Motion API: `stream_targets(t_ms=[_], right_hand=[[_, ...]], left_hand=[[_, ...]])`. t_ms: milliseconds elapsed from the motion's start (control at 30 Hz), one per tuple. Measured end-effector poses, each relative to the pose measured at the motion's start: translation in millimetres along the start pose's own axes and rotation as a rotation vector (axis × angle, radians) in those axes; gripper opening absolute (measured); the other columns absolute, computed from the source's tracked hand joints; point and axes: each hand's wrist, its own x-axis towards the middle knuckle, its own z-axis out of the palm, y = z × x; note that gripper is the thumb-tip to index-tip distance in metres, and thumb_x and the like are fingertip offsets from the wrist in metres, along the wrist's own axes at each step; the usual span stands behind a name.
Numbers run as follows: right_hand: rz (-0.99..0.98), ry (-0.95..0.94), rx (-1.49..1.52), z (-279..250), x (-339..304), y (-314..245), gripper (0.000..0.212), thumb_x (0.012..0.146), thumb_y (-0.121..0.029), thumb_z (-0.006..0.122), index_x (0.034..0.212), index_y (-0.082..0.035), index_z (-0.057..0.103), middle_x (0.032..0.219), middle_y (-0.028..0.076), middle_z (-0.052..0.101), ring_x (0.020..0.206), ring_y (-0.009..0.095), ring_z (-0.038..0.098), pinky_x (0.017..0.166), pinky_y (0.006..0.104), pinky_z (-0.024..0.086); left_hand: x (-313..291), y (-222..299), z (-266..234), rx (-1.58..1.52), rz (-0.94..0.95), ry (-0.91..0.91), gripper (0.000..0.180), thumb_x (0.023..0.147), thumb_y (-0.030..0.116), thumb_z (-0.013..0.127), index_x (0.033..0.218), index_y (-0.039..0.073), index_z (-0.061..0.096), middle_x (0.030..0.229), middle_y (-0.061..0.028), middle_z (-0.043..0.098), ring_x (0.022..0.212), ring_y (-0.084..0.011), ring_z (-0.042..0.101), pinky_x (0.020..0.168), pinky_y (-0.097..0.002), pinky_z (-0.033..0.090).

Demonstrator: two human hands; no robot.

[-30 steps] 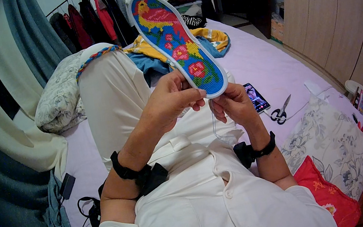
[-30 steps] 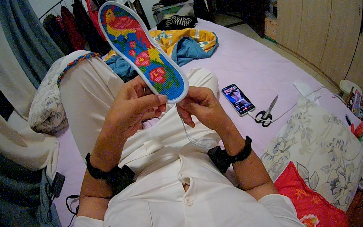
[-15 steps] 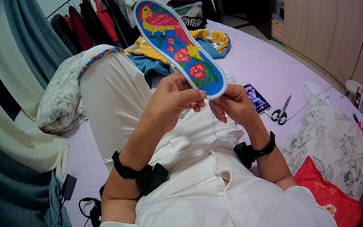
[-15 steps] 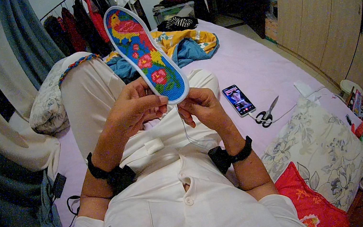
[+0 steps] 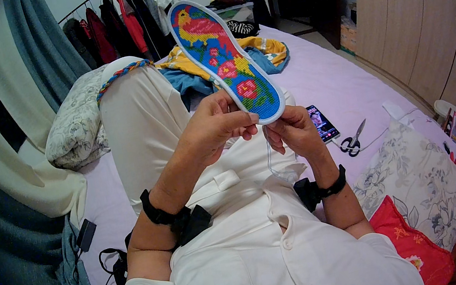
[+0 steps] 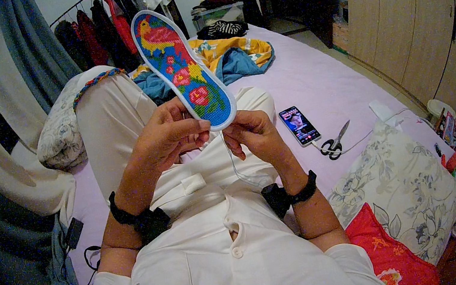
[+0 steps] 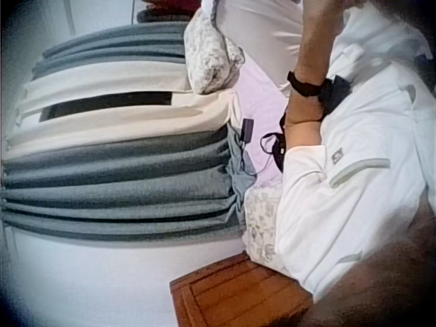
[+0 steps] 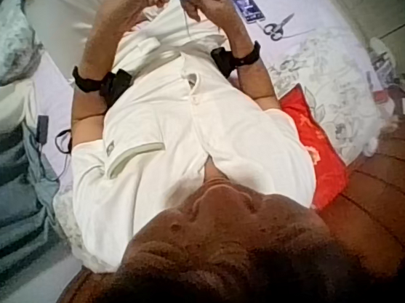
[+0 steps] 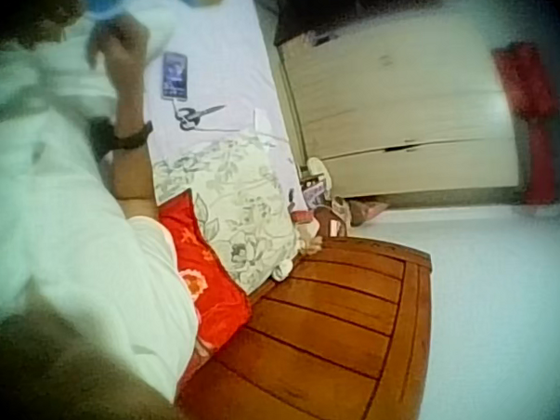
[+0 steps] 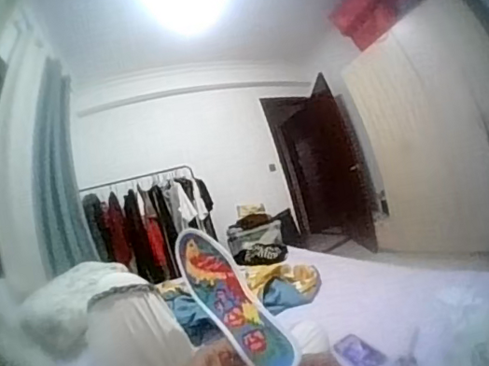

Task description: The person sews the edge of an insole by hand with a needle and thread.

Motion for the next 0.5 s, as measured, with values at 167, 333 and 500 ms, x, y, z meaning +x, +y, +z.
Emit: stream_targets(t_ms=[167,333,500], right_hand=[[0.008,0.025,-0.049,1.3,-0.7,-2.5,0.014,0.089,-0.009,0.046,0.087,0.001,0.056,0.053,0.002,0.046,0.043,0.008,0.042,0.039,0.0209,0.034],[-0.006,0.016,-0.089,2.2,-0.7,-6.2,0.014,0.089,-0.009,0.046,0.085,0.001,0.055,0.054,0.002,0.046,0.043,0.008,0.043,0.039,0.0209,0.035],[-0.017,0.01,-0.081,1.5,0.3,-2.6,0.013,0.089,-0.009,0.046,0.085,0.001,0.054,0.056,0.003,0.048,0.045,0.009,0.045,0.04,0.0215,0.037]], left_hand=[[1.0,-1.0,-0.9,0.002,-0.018,0.003,0.028,0.07,0.0,0.065,0.095,-0.002,0.054,0.081,-0.0094,0.06,0.063,-0.0132,0.057,0.055,-0.0251,0.048],[1.5,-4.0,-0.9,0.004,-0.031,0.019,0.027,0.07,0.001,0.064,0.095,-0.001,0.054,0.08,-0.0082,0.06,0.063,-0.0124,0.057,0.056,-0.025,0.048],[1.1,-1.7,0.0,0.016,-0.03,0.0,0.027,0.07,0.001,0.064,0.095,-0.001,0.054,0.079,-0.0074,0.06,0.063,-0.0124,0.058,0.057,-0.025,0.048]])
